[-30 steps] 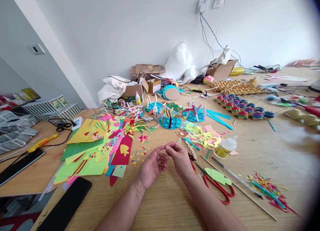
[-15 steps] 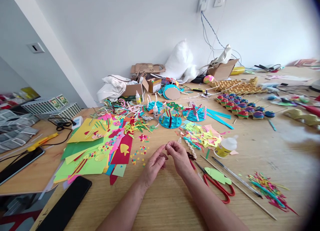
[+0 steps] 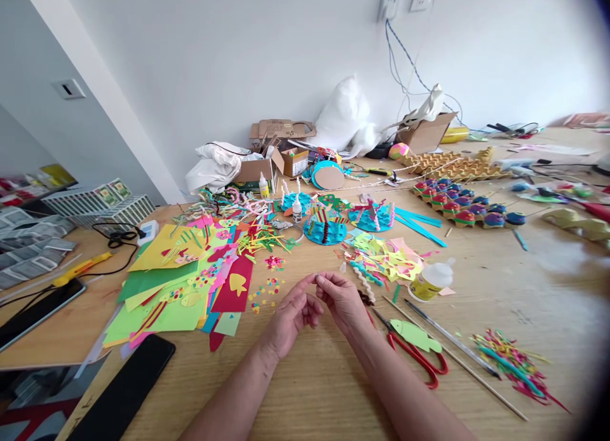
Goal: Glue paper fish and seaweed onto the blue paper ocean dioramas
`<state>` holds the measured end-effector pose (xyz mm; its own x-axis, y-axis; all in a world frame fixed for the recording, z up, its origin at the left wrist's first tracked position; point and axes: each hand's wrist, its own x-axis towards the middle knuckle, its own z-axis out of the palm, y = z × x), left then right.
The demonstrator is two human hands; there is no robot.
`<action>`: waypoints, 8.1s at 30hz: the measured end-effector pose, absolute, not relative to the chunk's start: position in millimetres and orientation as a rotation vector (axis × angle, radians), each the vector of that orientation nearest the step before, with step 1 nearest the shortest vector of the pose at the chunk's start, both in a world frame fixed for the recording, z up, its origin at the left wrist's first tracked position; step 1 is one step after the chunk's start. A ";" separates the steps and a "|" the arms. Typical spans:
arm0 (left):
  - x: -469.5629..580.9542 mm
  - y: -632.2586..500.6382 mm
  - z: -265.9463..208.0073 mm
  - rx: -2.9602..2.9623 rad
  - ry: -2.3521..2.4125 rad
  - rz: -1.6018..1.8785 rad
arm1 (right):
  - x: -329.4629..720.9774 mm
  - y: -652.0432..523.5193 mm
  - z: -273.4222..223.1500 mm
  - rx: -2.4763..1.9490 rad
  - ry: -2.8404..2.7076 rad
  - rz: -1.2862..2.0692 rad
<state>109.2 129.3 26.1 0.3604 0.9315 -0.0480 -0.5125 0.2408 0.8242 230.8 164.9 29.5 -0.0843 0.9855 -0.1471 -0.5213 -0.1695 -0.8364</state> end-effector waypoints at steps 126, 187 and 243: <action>108.2 133.4 19.1 1.057 0.878 1.133 | 237.1 168.8 25.0 -0.693 -0.661 1.863; 99.7 137.9 6.5 2.414 1.566 0.795 | 232.7 171.7 15.9 -0.844 -0.572 1.830; 98.3 148.6 6.5 1.556 1.334 1.485 | 213.8 158.8 10.1 -0.789 -0.587 2.015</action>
<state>98.3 148.6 6.5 -0.1314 0.9259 0.3541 0.2535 -0.3139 0.9150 213.8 158.8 10.1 -0.4215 0.8528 -0.3082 -0.5540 -0.5113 -0.6570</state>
